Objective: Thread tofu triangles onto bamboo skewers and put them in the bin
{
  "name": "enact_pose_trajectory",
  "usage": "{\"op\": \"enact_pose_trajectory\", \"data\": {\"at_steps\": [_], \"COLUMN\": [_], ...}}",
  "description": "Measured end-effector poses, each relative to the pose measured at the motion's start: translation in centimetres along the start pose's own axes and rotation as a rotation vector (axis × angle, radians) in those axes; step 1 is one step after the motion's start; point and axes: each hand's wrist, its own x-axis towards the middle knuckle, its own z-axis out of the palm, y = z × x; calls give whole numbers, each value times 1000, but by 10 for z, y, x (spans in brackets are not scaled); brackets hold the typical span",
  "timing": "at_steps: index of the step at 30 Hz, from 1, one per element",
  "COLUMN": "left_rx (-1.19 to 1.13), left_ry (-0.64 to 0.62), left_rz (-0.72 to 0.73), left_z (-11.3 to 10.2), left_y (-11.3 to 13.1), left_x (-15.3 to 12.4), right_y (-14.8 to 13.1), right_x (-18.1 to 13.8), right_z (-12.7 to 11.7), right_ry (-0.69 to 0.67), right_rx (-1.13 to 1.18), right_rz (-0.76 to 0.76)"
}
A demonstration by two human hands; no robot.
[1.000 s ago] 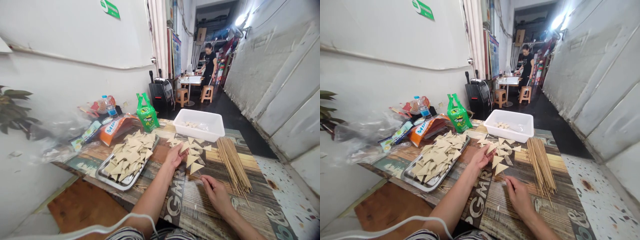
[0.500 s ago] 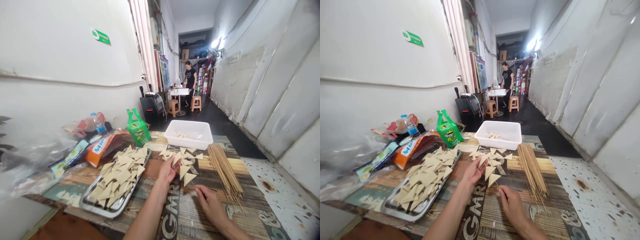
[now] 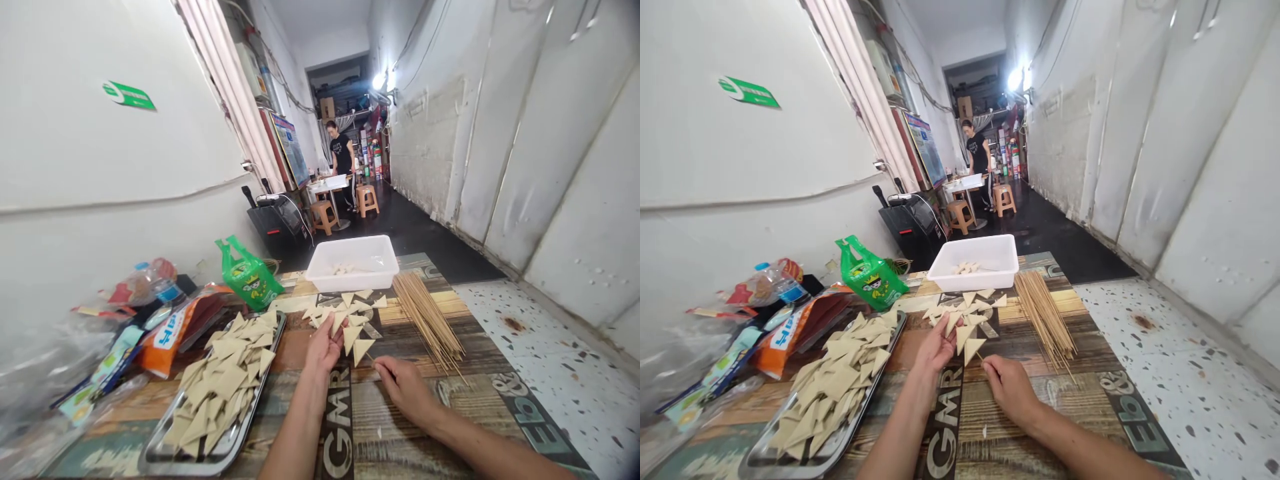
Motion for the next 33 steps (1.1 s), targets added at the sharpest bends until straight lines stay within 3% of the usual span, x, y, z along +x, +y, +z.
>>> {"op": "enact_pose_trajectory", "data": {"at_steps": [9,14,23,33], "left_rx": [43,108,191,172], "left_ry": [8,-78,-316,-327], "left_rz": [4,67,28,83], "left_z": [9,4,-3,4], "left_y": [-8,-7,-12,-12], "left_x": [-12,-7,-3,-10], "right_y": [2,10,23,20], "right_x": [1,3,4,3], "right_z": [1,3,0,-2], "right_ry": [24,52,101,57], "right_rx": [0,13,36,30], "right_rz": [9,-3,13,-2]}}
